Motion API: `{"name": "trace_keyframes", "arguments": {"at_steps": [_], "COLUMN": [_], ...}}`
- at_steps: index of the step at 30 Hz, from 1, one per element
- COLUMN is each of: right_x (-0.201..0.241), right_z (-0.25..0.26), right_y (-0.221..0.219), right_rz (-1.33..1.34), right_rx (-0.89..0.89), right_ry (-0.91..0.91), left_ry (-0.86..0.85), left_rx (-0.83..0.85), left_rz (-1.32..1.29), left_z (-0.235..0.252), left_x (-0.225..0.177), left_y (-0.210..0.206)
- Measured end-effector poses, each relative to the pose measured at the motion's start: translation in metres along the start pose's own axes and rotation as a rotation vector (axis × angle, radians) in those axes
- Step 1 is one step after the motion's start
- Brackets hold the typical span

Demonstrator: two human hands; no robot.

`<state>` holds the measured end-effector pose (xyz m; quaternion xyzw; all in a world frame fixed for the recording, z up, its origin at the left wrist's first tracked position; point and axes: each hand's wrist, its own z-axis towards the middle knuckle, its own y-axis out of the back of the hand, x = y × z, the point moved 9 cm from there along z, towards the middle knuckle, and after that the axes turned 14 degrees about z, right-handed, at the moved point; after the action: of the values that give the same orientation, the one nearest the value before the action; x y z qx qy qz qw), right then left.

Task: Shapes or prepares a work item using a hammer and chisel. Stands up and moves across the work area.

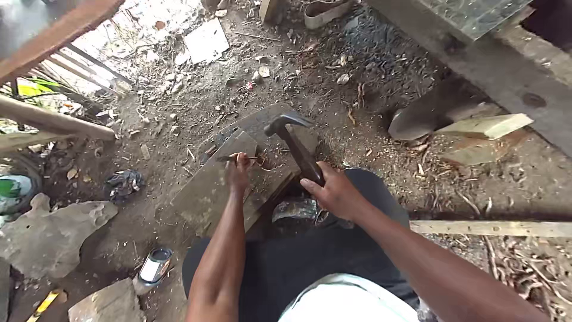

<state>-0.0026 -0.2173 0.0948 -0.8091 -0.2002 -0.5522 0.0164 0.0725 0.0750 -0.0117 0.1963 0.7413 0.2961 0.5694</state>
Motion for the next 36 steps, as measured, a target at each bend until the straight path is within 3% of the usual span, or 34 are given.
{"name": "trace_keyframes", "arguments": {"at_steps": [4, 6, 11, 30, 33, 36], "right_x": [-0.032, -0.036, -0.034, -0.023, -0.001, 0.063], "right_z": [-0.009, -0.01, -0.015, -0.012, -0.015, -0.031], "right_y": [-0.001, -0.008, -0.008, -0.01, -0.009, 0.004], "right_rz": [-0.042, -0.052, -0.141, -0.217, -0.218, -0.162], "right_rx": [0.014, 0.028, 0.048, 0.073, 0.071, -0.051], "right_ry": [-0.099, -0.111, -0.097, -0.064, -0.011, 0.228], "left_ry": [-0.262, -0.318, -0.319, -0.391, -0.395, -0.39], "left_rx": [0.007, 0.017, 0.041, 0.093, 0.119, 0.143], "left_rz": [0.331, 0.378, 0.43, 0.513, 0.571, 0.593], "left_z": [-0.013, -0.012, -0.012, -0.016, -0.012, -0.009], "left_x": [-0.037, -0.044, -0.039, -0.051, -0.054, -0.056], "left_y": [0.009, 0.007, -0.01, -0.011, -0.015, -0.016]}}
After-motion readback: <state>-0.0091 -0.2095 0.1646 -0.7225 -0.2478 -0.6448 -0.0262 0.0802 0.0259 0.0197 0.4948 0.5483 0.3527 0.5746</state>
